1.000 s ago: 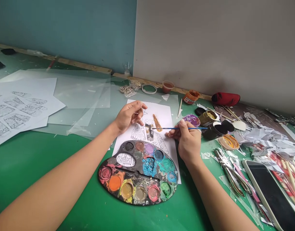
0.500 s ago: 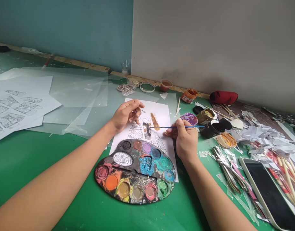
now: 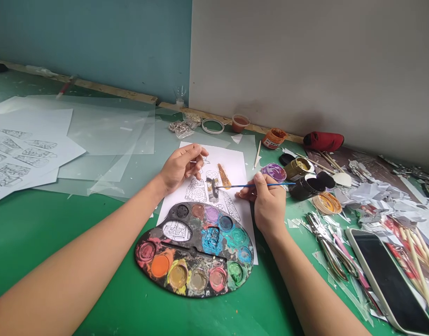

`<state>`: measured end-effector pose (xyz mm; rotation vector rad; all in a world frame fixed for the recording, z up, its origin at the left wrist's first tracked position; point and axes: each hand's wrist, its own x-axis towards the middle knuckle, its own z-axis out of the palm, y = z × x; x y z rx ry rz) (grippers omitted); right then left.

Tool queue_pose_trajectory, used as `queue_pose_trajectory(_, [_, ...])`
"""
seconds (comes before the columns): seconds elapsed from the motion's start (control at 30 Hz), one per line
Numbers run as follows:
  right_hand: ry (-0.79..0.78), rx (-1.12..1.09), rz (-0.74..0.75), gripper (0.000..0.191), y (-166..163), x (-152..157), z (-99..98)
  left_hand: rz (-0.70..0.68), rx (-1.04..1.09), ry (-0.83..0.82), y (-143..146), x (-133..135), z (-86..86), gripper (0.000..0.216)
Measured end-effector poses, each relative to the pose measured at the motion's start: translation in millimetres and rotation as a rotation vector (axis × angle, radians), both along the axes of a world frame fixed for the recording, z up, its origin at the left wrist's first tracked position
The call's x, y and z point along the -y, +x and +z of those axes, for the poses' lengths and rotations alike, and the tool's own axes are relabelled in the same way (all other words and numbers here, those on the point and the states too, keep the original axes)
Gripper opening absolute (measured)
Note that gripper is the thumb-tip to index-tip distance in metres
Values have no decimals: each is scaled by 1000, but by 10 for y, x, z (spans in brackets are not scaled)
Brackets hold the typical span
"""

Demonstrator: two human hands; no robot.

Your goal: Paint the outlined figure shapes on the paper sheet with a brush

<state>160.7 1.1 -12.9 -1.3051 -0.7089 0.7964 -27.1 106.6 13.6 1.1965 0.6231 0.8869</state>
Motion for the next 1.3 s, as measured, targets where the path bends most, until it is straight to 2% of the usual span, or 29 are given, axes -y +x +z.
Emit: queue_pose_trajectory(1.3, [20, -7, -19, 48, 3, -6, 5, 25, -59, -25, 15, 12, 49, 21])
